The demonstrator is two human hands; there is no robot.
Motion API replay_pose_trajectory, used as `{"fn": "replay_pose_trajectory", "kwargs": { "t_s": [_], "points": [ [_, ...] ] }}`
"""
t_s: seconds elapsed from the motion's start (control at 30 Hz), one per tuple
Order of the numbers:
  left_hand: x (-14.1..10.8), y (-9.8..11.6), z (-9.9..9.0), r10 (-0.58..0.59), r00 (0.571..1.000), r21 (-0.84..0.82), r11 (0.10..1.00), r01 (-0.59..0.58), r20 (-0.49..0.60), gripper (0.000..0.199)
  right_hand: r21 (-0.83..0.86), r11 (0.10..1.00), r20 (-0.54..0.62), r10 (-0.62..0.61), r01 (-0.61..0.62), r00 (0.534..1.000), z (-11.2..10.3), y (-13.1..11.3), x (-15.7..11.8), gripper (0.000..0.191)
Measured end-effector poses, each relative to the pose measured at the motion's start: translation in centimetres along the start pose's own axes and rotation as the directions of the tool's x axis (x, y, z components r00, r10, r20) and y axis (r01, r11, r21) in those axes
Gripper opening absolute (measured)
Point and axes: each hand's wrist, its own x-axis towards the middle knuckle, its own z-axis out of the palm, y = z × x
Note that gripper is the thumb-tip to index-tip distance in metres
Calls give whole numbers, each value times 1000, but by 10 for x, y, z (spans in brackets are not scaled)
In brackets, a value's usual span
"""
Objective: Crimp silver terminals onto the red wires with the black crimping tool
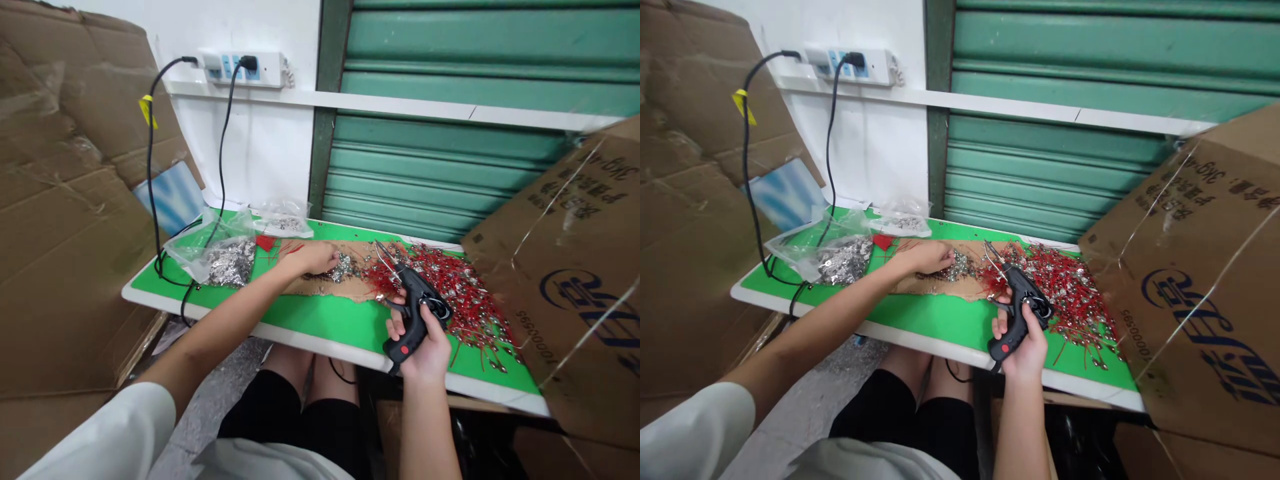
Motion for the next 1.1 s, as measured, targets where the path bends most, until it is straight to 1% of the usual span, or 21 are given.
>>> {"fn": "replay_pose_trajectory", "kwargs": {
  "t_s": [0.1, 0.17, 0.27, 0.37, 0.47, 0.57, 0.7, 0.77, 0.9, 1.0, 1.1],
  "points": [
    [-7, -7, -5, -10, 999, -69, 998, 7, -43, 29, -9, 1000, -4, -4, 4, 1000, 0, 0, 0, 28],
    [-15, -14, -6, -4, 996, -188, 982, -14, -93, 23, -9, 1000, -3, -4, 4, 1000, 0, 0, -1, 26],
    [-34, -24, -3, -15, 989, -417, 908, -48, -147, 20, 9, 1000, -2, 3, -3, 1000, 1, -1, -1, 22],
    [-56, -31, 4, -38, 981, -539, 839, -71, -189, 29, 20, 1000, -5, 2, -2, 1000, 2, -1, -1, 21],
    [-72, -34, 13, -81, 979, -581, 813, -45, -188, 25, 20, 1000, -18, 1, -1, 1000, 3, 0, -1, 21],
    [-78, -33, 17, -142, 974, -605, 796, 7, -176, 16, -2, 1000, -17, 8, -8, 1000, 3, 0, -2, 23],
    [-75, -31, 18, -152, 961, -522, 853, 10, -230, 13, -5, 1000, -15, 9, -9, 1000, 2, 0, -1, 23],
    [-71, -32, 17, -171, 954, -497, 867, 27, -247, 13, -6, 1000, -20, 4, -5, 1000, 2, 0, -1, 24],
    [-65, -33, 19, -284, 933, -539, 833, 126, -221, 12, -40, 999, -14, 4, -4, 1000, 3, 0, 0, 27],
    [-63, -33, 21, -318, 929, -553, 817, 167, -189, 9, -42, 999, -17, -6, 5, 1000, 3, 1, 0, 29],
    [-62, -32, 24, -341, 929, -585, 787, 197, -145, 8, -58, 998, -27, 12, -14, 1000, 4, 1, 1, 28]
  ]
}}
